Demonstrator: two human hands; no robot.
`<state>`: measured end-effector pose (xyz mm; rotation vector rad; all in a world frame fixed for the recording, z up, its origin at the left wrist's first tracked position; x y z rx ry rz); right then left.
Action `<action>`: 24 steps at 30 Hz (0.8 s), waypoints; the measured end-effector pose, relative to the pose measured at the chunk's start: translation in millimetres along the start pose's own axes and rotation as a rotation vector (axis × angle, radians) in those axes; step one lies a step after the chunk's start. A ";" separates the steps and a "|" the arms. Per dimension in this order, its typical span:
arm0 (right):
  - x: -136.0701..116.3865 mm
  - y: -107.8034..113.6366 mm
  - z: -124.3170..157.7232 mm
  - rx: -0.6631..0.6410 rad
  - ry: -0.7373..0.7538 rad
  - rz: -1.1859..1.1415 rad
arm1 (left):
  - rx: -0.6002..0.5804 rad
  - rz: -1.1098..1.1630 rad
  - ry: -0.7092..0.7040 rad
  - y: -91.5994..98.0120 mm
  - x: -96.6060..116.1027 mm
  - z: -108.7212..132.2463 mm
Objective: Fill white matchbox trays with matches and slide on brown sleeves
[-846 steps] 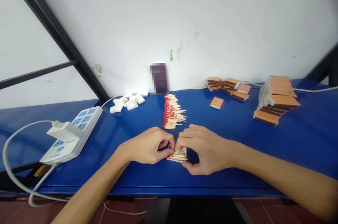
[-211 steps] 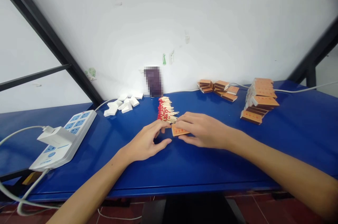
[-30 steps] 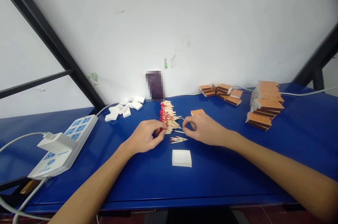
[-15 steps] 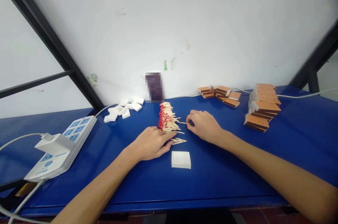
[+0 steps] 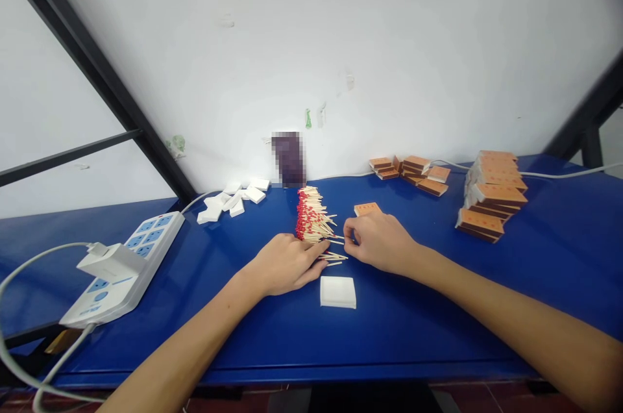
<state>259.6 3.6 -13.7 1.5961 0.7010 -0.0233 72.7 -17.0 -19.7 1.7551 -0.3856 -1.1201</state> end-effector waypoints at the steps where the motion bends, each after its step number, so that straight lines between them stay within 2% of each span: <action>1: -0.4 0.8 0.4 0.002 0.006 -0.002 | 0.014 0.011 0.000 0.9 -0.9 0.2; 8: -1.5 -2.6 0.6 -0.023 0.042 -0.028 | 0.118 0.095 0.101 1.8 -23.1 8.8; 14: -1.3 -9.5 -1.5 -0.033 0.025 -0.097 | 0.053 0.192 0.143 2.3 -37.8 15.6; 24: -2.6 -10.5 -0.8 -0.090 0.075 -0.176 | 0.025 0.268 0.136 0.3 -35.2 14.7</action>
Point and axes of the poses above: each hand's wrist, its own z-axis away from the middle knuckle, its own y-axis out of the back of the hand, x = y × z, the point moved 3 cm from there along -z, towards the middle knuckle, and after that the axes turned 14 degrees about -z, right-handed, at the moved point
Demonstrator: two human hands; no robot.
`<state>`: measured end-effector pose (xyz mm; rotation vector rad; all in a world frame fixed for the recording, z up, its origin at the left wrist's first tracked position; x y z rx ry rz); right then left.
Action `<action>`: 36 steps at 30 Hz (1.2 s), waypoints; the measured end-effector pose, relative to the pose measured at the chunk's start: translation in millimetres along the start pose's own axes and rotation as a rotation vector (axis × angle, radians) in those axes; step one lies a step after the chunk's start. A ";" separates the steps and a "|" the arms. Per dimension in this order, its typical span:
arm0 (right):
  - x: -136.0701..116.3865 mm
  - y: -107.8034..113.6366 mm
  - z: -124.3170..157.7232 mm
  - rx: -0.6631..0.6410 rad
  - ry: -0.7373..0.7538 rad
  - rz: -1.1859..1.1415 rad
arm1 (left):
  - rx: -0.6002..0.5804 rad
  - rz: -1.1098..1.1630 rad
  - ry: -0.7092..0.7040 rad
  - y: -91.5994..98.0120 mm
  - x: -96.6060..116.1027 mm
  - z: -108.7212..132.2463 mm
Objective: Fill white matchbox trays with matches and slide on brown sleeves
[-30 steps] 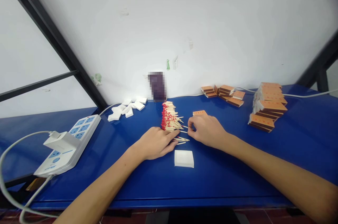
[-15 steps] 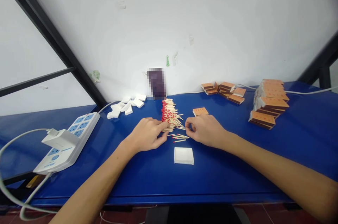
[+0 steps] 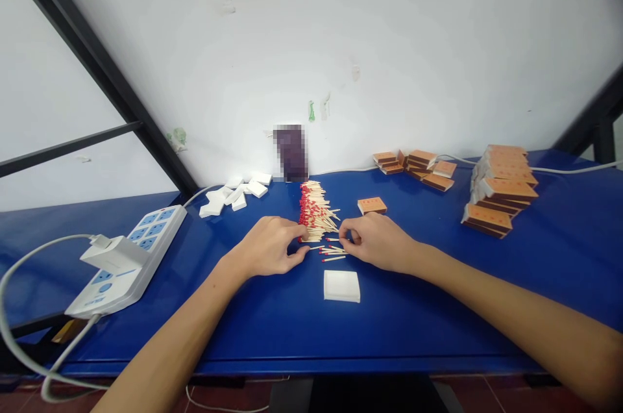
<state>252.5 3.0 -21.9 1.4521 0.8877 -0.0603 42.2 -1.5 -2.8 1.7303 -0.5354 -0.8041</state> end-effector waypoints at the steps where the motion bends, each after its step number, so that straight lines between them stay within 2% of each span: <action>1: -0.1 1.0 0.6 -0.011 0.006 -0.013 | 0.004 0.001 -0.001 -0.3 -0.2 -0.1; 7: -2.6 3.9 4.3 -0.078 0.093 -0.129 | 0.035 0.024 0.009 -2.1 -0.5 0.5; 18: -6.1 5.6 7.0 -0.147 0.179 -0.153 | -0.005 0.094 -0.020 -3.9 3.8 -2.8; 23: -5.6 4.9 6.7 -0.191 0.206 -0.182 | 0.016 0.076 -0.024 -6.8 3.3 -3.2; 30: -4.3 8.5 6.4 -0.199 0.203 -0.178 | 0.000 0.087 -0.031 -7.2 3.5 -3.6; 33: -4.4 4.2 6.0 -0.213 0.231 -0.196 | 0.012 0.098 -0.021 -8.9 7.1 -5.5; 36: -5.1 -2.7 5.0 -0.165 0.256 -0.195 | 0.013 0.124 -0.031 -10.1 12.7 -7.8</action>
Point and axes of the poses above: each hand's wrist, its own z-axis away from the middle knuckle, its own y-axis out of the back of the hand, x = y × z, the point moved 3 cm from there along -z, towards the middle knuckle, and after that the axes turned 14 degrees about -z, right-handed, at the moved point
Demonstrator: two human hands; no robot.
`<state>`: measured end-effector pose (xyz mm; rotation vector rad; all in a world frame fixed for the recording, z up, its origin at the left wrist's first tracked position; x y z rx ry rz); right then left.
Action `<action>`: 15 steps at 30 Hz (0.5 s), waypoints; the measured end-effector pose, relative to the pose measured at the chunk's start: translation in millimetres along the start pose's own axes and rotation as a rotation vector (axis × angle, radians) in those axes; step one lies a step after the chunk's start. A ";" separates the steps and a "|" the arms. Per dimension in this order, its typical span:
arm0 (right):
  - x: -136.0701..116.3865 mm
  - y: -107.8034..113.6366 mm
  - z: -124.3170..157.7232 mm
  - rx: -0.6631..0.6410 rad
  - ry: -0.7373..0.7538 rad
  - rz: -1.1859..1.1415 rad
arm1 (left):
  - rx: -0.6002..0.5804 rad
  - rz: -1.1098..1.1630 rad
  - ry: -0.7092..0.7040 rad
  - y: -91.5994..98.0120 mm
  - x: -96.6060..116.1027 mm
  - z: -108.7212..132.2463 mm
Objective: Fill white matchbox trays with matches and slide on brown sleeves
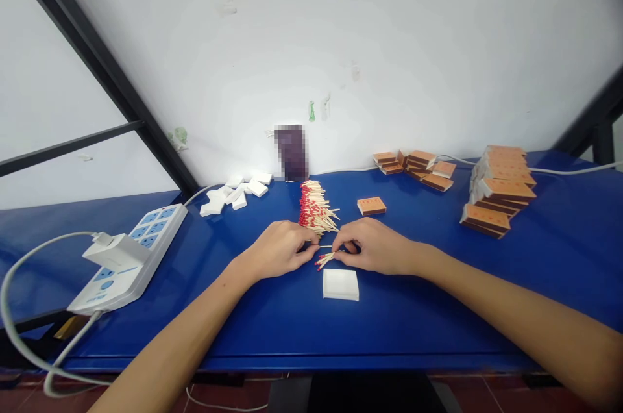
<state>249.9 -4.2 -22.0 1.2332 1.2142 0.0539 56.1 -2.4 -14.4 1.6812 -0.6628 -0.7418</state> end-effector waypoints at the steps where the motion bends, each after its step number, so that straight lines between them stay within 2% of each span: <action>1: 0.0 -2.1 -0.7 0.019 0.007 0.006 | 0.000 0.010 -0.008 -0.4 1.4 -0.4; 5: 0.4 -4.5 -2.2 0.106 0.006 0.018 | 0.011 0.033 -0.021 -0.8 1.2 0.8; 10: 11.7 5.5 -3.9 0.310 -0.112 0.035 | 0.044 0.016 0.036 3.2 -2.7 3.9; 15: 19.9 4.8 -9.2 0.331 -0.230 0.084 | 0.023 0.050 0.041 6.8 5.8 2.1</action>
Point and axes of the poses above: each hand's wrist, its own z-axis away from the middle knuckle, its own y-axis out of the back of the hand, x = y × z, the point moved 3 cm from there along -z, towards the middle knuckle, and after that the axes turned 14 degrees about -z, right-handed, at the moved point
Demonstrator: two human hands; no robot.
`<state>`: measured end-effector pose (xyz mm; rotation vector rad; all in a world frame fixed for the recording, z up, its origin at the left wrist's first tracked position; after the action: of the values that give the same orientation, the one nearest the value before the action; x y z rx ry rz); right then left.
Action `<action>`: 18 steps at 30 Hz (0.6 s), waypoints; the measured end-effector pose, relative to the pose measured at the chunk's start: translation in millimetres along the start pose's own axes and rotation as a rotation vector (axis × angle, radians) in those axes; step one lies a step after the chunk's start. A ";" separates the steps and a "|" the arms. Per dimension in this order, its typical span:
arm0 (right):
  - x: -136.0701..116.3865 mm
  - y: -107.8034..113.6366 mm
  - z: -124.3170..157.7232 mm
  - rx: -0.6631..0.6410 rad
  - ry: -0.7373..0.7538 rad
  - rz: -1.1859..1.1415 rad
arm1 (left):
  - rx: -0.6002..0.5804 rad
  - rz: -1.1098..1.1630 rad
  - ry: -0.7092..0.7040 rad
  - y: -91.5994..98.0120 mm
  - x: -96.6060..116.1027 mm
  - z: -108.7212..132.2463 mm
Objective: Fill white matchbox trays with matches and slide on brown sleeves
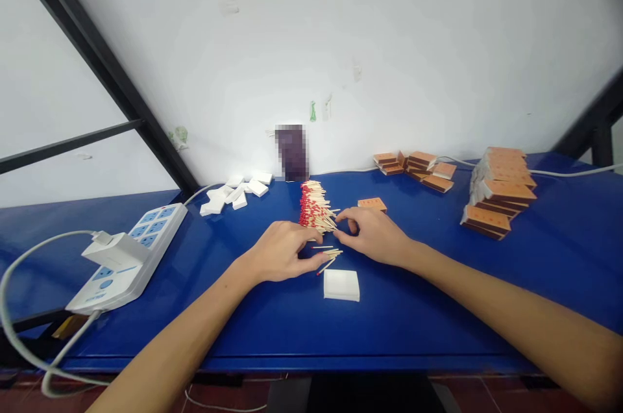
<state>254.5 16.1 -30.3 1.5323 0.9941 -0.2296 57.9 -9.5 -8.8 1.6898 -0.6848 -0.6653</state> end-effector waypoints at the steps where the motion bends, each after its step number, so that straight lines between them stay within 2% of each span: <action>1: -0.8 -0.9 -0.9 0.002 -0.010 0.013 | -0.002 0.005 -0.002 -0.1 1.7 -0.4; 9: -10.8 -4.1 -9.3 -0.026 -0.060 0.089 | 0.017 -0.027 0.012 2.1 -3.8 1.5; 18: -10.5 -8.2 -16.9 -0.040 -0.070 0.010 | 0.092 -0.055 0.070 3.0 -15.1 3.7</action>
<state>235.9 25.6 -25.2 1.4829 0.9303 -0.2534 44.7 -1.3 -5.5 1.8141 -0.6298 -0.6183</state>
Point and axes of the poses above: each hand's wrist, its own z-axis away from the middle knuckle, its own y-axis out of the back of the hand, x = y × z, the point moved 3 cm from there along -z, towards the middle knuckle, and after that the axes turned 14 degrees about -z, right-handed, at the moved point
